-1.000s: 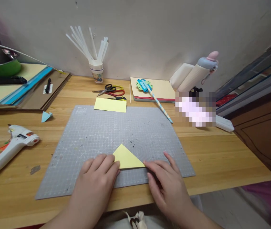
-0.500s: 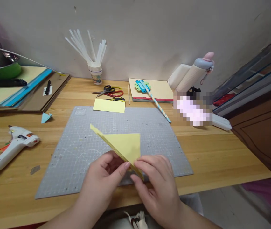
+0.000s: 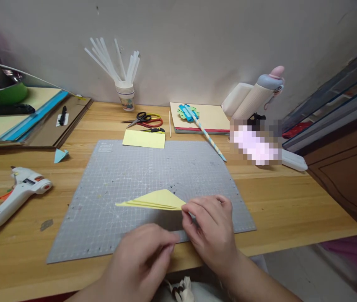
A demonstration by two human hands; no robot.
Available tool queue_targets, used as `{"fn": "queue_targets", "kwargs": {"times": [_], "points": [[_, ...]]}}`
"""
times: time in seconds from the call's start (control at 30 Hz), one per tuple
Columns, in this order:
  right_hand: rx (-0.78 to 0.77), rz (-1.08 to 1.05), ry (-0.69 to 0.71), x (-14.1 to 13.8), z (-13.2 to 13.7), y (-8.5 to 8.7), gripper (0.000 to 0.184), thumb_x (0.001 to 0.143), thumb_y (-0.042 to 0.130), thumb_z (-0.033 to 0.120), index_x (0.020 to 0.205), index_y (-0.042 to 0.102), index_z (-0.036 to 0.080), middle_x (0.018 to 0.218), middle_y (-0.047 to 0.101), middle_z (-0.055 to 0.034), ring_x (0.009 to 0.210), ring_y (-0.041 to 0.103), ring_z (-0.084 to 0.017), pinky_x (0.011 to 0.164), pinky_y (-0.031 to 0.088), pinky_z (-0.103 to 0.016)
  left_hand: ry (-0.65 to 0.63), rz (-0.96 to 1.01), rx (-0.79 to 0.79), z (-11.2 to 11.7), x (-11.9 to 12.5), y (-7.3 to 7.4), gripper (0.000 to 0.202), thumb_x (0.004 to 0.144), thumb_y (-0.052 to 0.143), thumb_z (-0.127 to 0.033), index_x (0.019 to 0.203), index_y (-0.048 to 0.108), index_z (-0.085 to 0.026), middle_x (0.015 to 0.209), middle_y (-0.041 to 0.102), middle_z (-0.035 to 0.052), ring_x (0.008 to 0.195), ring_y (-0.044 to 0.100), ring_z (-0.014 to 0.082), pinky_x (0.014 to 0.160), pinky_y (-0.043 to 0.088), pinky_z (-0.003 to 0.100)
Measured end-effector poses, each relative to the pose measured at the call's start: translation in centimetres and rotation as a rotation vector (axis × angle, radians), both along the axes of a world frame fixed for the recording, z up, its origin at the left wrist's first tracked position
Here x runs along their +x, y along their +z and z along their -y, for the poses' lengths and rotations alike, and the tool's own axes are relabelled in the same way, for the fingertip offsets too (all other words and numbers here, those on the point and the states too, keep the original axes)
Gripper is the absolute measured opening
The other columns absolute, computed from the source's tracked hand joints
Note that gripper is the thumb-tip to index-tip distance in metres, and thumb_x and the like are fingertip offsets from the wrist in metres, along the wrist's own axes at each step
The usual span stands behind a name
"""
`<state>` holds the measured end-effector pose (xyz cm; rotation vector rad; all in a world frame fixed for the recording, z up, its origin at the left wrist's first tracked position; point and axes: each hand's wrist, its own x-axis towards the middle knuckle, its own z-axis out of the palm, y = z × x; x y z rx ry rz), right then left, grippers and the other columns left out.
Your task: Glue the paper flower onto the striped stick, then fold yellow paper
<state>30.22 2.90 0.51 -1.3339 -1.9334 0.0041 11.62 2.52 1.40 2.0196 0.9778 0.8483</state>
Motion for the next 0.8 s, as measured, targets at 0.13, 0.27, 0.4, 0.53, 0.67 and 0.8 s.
{"fn": "queue_targets", "kwargs": {"times": [0.13, 0.27, 0.4, 0.53, 0.67, 0.8], "points": [[-0.039, 0.101, 0.092, 0.1, 0.6, -0.9, 0.009, 0.085, 0.056, 0.012, 0.089, 0.059, 0.02, 0.083, 0.066, 0.0008, 0.081, 0.057, -0.014, 0.084, 0.028, -0.037, 0.106, -0.268, 0.547, -0.4, -1.6, 0.2, 0.027, 0.083, 0.055, -0.011, 0.107, 0.06, -0.024, 0.096, 0.068, 0.0008, 0.087, 0.056, 0.0157, 0.079, 0.04, 0.031], [-0.096, 0.157, 0.146, -0.1, 1.1, -1.9, 0.008, 0.087, 0.054, 0.013, 0.087, 0.059, 0.019, 0.082, 0.066, 0.0001, 0.08, 0.056, -0.014, 0.084, 0.026, -0.037, 0.129, -0.48, 0.526, -1.4, -1.7, -0.3, 0.013, 0.088, 0.05, -0.018, 0.088, 0.062, -0.022, 0.086, 0.066, -0.0013, 0.081, 0.053, 0.0169, 0.072, 0.034, 0.032], [-0.187, 0.15, 0.169, -0.4, 1.4, -2.0, 0.011, 0.088, 0.051, 0.012, 0.086, 0.059, 0.019, 0.082, 0.064, -0.0009, 0.081, 0.054, -0.015, 0.083, 0.026, -0.037, 0.081, -0.483, 0.432, -1.7, -1.5, -1.3, 0.018, 0.09, 0.046, -0.018, 0.083, 0.062, -0.022, 0.081, 0.064, -0.0013, 0.078, 0.051, 0.0163, 0.068, 0.031, 0.031], [-0.259, 0.062, 0.18, -1.0, 1.6, -1.6, 0.013, 0.09, 0.049, 0.014, 0.09, 0.06, 0.02, 0.085, 0.062, -0.001, 0.082, 0.052, -0.016, 0.081, 0.027, -0.036, 0.106, -0.435, 0.289, -1.7, -1.6, -1.9, 0.014, 0.089, 0.05, -0.02, 0.082, 0.062, -0.023, 0.08, 0.063, -0.0018, 0.078, 0.051, 0.0155, 0.068, 0.031, 0.031], [-0.299, 0.059, 0.211, -1.8, 1.5, -1.7, 0.015, 0.091, 0.046, 0.014, 0.092, 0.06, 0.02, 0.084, 0.061, -0.0021, 0.081, 0.051, -0.016, 0.077, 0.029, -0.034, 0.102, -0.432, 0.244, -1.7, -1.8, -2.0, 0.012, 0.088, 0.051, -0.019, 0.082, 0.061, -0.023, 0.081, 0.062, -0.0023, 0.077, 0.051, 0.0155, 0.068, 0.032, 0.032], [-0.313, 0.061, 0.213, -2.1, 1.2, -1.9, 0.018, 0.091, 0.043, 0.011, 0.089, 0.059, 0.019, 0.083, 0.059, -0.0031, 0.08, 0.05, -0.017, 0.074, 0.03, -0.033, 0.105, -0.455, 0.277, -1.6, -1.7, -1.7, 0.013, 0.088, 0.05, -0.018, 0.082, 0.061, -0.022, 0.081, 0.062, -0.0024, 0.078, 0.051, 0.0162, 0.069, 0.032, 0.032]]}}
